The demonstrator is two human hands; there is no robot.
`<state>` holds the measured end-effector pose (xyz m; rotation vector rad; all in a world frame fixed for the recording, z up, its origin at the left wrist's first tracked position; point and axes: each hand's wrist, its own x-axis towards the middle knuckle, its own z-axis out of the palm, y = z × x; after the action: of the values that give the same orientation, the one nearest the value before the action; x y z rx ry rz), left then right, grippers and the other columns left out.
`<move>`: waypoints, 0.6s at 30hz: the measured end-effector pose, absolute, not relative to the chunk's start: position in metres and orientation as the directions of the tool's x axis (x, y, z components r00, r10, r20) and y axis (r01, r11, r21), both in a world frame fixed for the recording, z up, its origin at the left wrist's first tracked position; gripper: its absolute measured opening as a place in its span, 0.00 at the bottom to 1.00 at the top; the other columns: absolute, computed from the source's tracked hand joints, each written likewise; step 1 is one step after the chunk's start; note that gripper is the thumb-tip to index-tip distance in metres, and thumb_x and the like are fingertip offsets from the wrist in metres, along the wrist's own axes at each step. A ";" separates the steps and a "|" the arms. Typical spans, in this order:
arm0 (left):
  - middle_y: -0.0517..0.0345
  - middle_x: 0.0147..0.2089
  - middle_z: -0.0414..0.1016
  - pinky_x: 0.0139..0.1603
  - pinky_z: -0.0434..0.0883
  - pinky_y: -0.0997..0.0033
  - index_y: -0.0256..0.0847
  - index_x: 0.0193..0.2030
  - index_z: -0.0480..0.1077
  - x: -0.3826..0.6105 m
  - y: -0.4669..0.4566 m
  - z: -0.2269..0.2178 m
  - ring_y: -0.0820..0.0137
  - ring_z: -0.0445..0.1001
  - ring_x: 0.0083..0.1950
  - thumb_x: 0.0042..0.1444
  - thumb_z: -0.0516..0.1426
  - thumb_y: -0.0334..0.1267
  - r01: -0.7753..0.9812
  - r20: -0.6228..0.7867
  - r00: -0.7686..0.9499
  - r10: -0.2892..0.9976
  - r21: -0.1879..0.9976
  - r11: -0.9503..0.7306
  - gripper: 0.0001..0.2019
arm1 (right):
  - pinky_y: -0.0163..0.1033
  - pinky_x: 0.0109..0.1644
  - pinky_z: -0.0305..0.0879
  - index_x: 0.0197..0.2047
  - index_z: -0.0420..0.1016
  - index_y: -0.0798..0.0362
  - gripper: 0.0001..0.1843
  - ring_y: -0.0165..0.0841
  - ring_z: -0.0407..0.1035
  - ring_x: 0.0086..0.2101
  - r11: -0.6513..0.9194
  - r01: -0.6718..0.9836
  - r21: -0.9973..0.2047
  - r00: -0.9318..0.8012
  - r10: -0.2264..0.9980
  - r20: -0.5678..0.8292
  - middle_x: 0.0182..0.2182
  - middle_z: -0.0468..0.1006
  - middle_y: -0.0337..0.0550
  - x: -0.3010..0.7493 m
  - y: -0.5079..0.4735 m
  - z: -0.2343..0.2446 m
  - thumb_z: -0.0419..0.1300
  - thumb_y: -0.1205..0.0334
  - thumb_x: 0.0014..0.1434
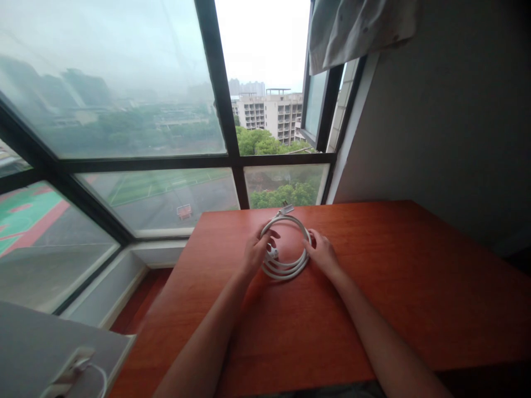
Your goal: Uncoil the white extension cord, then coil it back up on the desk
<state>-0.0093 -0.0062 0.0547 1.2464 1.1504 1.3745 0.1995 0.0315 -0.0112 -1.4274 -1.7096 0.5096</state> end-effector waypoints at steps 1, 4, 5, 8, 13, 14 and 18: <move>0.53 0.36 0.76 0.26 0.64 0.78 0.37 0.52 0.70 -0.009 -0.006 0.055 0.75 0.69 0.27 0.55 0.55 0.42 -0.046 0.131 -0.065 0.989 0.990 -0.134 0.20 | 0.47 0.50 0.67 0.49 0.72 0.52 0.18 0.42 0.72 0.45 0.256 0.517 -0.817 0.027 0.949 0.314 0.44 0.78 0.50 0.200 0.032 -0.009 0.59 0.54 0.56; 0.54 0.35 0.76 0.24 0.63 0.78 0.37 0.53 0.70 -0.011 -0.006 0.055 0.75 0.68 0.26 0.54 0.55 0.42 -0.045 0.134 -0.077 0.988 0.989 -0.138 0.20 | 0.41 0.40 0.70 0.46 0.71 0.53 0.22 0.37 0.73 0.37 0.158 0.157 -0.975 0.142 0.973 0.181 0.38 0.78 0.45 0.203 0.033 0.001 0.62 0.48 0.52; 0.55 0.34 0.75 0.24 0.63 0.78 0.37 0.53 0.70 -0.012 -0.005 0.054 0.75 0.68 0.26 0.54 0.55 0.42 -0.039 0.140 -0.080 0.987 0.989 -0.143 0.20 | 0.38 0.35 0.69 0.45 0.72 0.53 0.22 0.35 0.73 0.33 0.122 0.038 -0.992 0.135 0.983 0.126 0.34 0.77 0.43 0.204 0.032 0.005 0.63 0.48 0.51; 0.55 0.34 0.75 0.24 0.64 0.78 0.37 0.52 0.71 -0.015 -0.005 0.053 0.75 0.69 0.26 0.55 0.54 0.41 -0.014 0.153 -0.082 0.985 0.988 -0.155 0.19 | 0.32 0.24 0.59 0.38 0.73 0.54 0.19 0.27 0.62 0.21 0.022 -0.204 -0.979 -0.001 1.000 0.022 0.21 0.68 0.33 0.208 0.030 0.016 0.65 0.48 0.48; 0.54 0.35 0.76 0.25 0.65 0.77 0.38 0.51 0.71 -0.019 -0.006 0.055 0.75 0.70 0.27 0.55 0.54 0.41 -0.003 0.161 -0.051 0.986 0.987 -0.161 0.18 | 0.30 0.22 0.54 0.38 0.75 0.55 0.18 0.24 0.58 0.20 -0.051 -0.308 -0.950 -0.018 0.999 -0.048 0.18 0.66 0.31 0.216 0.029 0.025 0.67 0.56 0.45; 0.54 0.35 0.76 0.26 0.65 0.77 0.37 0.50 0.71 -0.020 -0.005 0.056 0.75 0.70 0.27 0.55 0.54 0.42 -0.006 0.162 -0.049 0.986 0.987 -0.162 0.17 | 0.31 0.23 0.56 0.38 0.75 0.55 0.18 0.25 0.59 0.21 -0.066 -0.344 -0.937 -0.012 0.998 -0.066 0.19 0.67 0.32 0.218 0.029 0.027 0.68 0.57 0.43; 0.53 0.36 0.77 0.28 0.66 0.77 0.37 0.46 0.72 -0.023 -0.004 0.056 0.74 0.71 0.28 0.55 0.56 0.43 -0.031 0.142 -0.068 0.988 0.989 -0.145 0.15 | 0.32 0.23 0.55 0.34 0.74 0.53 0.13 0.25 0.56 0.19 -0.127 -0.516 -0.847 -0.082 0.992 -0.099 0.17 0.61 0.30 0.225 0.030 0.031 0.65 0.56 0.45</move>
<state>-0.0230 -0.0040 0.0555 1.2563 1.1591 1.3804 0.2247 0.0296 0.0313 -0.8472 -0.7713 1.5426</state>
